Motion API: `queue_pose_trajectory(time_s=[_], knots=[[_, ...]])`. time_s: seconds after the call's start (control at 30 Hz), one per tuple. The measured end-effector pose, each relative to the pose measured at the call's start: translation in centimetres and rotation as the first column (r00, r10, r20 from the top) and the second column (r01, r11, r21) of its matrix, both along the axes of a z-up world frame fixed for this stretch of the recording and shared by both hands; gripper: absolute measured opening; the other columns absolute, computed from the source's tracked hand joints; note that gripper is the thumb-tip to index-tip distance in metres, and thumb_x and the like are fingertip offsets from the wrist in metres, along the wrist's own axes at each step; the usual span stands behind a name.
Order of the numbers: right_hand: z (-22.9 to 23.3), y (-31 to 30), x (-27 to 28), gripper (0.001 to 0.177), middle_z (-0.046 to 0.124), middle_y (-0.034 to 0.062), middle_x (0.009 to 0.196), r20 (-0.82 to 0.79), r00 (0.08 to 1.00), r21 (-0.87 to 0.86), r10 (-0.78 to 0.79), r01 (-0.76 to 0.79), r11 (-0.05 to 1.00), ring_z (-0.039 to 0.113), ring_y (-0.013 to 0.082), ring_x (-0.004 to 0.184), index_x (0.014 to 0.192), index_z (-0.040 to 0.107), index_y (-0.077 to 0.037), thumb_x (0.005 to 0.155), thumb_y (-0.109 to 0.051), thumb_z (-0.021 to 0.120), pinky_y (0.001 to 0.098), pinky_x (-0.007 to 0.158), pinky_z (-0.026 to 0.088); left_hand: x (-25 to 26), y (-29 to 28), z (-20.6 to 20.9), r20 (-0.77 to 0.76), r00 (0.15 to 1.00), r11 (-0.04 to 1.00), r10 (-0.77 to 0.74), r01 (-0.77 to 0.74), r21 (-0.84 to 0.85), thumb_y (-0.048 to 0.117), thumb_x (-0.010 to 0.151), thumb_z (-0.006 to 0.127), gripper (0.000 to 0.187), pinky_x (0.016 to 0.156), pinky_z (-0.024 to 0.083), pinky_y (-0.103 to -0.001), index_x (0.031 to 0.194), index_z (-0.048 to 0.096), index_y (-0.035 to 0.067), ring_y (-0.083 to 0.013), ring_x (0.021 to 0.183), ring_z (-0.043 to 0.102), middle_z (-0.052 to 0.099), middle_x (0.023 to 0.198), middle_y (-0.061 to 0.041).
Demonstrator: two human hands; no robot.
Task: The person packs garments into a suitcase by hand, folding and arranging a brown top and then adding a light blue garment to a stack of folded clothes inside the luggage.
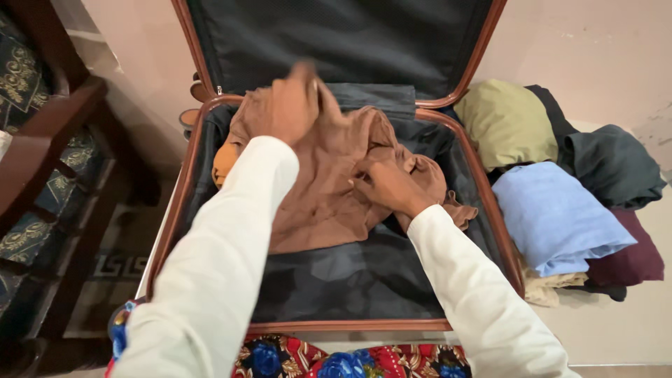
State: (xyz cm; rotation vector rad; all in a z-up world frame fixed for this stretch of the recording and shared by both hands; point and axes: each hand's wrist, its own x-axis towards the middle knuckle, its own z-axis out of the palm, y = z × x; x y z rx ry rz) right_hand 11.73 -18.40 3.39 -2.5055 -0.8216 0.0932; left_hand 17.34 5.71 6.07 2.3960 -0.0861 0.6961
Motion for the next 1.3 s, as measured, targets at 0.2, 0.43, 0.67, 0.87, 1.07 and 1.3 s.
queue_pose_trajectory(time_s=[0.2,0.43,0.67,0.87,1.07,1.3], knots=[[1.0,-1.1,-0.8,0.018,0.074,0.0178,0.104,0.305,0.951,0.019,0.049,-0.057,0.998,0.068,0.0372,0.102,0.104,0.072,-0.003,0.088,-0.011,0.068,0.0448,0.087,0.051,-0.1,0.2,-0.2,0.474,0.866,0.986,-0.161,0.157,0.047,-0.004,0.085,0.06,0.085,0.114,0.044,-0.052,0.162,0.028,0.01,-0.0498,0.142,0.041,0.035,0.16,-0.031],[2.8,-2.8,-0.6,0.021,0.074,0.0113,0.1,0.473,0.88,-0.288,-0.043,0.201,0.936,0.069,0.0351,0.099,0.106,0.072,-0.014,0.089,-0.014,0.06,0.0522,0.084,0.052,-4.5,1.4,-0.4,-0.232,0.946,0.928,-0.226,0.282,0.244,0.013,0.093,0.059,0.023,0.087,0.055,-0.05,0.106,0.074,0.002,-0.0412,0.101,0.07,0.072,0.109,-0.024],[1.6,-6.8,2.0,0.025,0.074,0.0213,0.107,0.443,0.806,-0.296,-0.392,0.544,0.785,0.068,0.0439,0.103,0.115,0.07,-0.011,0.094,-0.02,0.059,0.0566,0.084,0.054,-13.3,-4.1,-1.4,-0.364,0.811,0.818,-0.458,0.545,0.185,0.036,0.085,0.069,0.04,0.085,0.051,-0.054,0.109,0.071,0.004,-0.0424,0.099,0.067,0.072,0.107,-0.023],[2.4,-10.3,0.3,0.049,0.071,0.0259,0.11,0.222,0.877,-0.264,-0.426,0.475,0.84,0.066,0.044,0.107,0.122,0.066,-0.007,0.082,-0.031,0.076,0.0517,0.092,0.052,-12.1,-8.4,-2.8,-0.429,0.828,0.868,-0.361,0.467,0.168,0.039,0.085,0.073,0.042,0.086,0.053,-0.052,0.107,0.072,0.003,-0.0446,0.105,0.065,0.057,0.13,-0.03],[1.7,-11.2,-2.2,0.027,0.072,0.0219,0.104,0.263,0.908,0.013,-0.325,0.334,0.943,0.068,0.0414,0.101,0.109,0.067,-0.004,0.089,-0.021,0.075,0.0491,0.088,0.053,-10.2,-9.4,-8.0,-0.458,0.827,0.863,-0.326,0.458,0.212,0.027,0.091,0.066,0.027,0.089,0.055,-0.05,0.109,0.074,0.008,-0.0375,0.106,0.072,0.074,0.112,-0.02],[5.4,-9.2,-5.6,0.024,0.053,0.0179,0.111,0.914,0.383,-0.048,-0.133,0.427,0.903,0.052,0.0389,0.105,0.102,0.059,-0.005,0.08,-0.007,0.068,0.0495,0.091,0.042,-10.4,-8.1,-7.7,-0.075,0.732,0.731,-0.677,0.658,-0.184,0.024,0.083,0.075,0.03,0.073,0.05,-0.041,0.098,0.057,0.005,-0.0313,0.082,0.066,0.068,0.089,-0.015]])
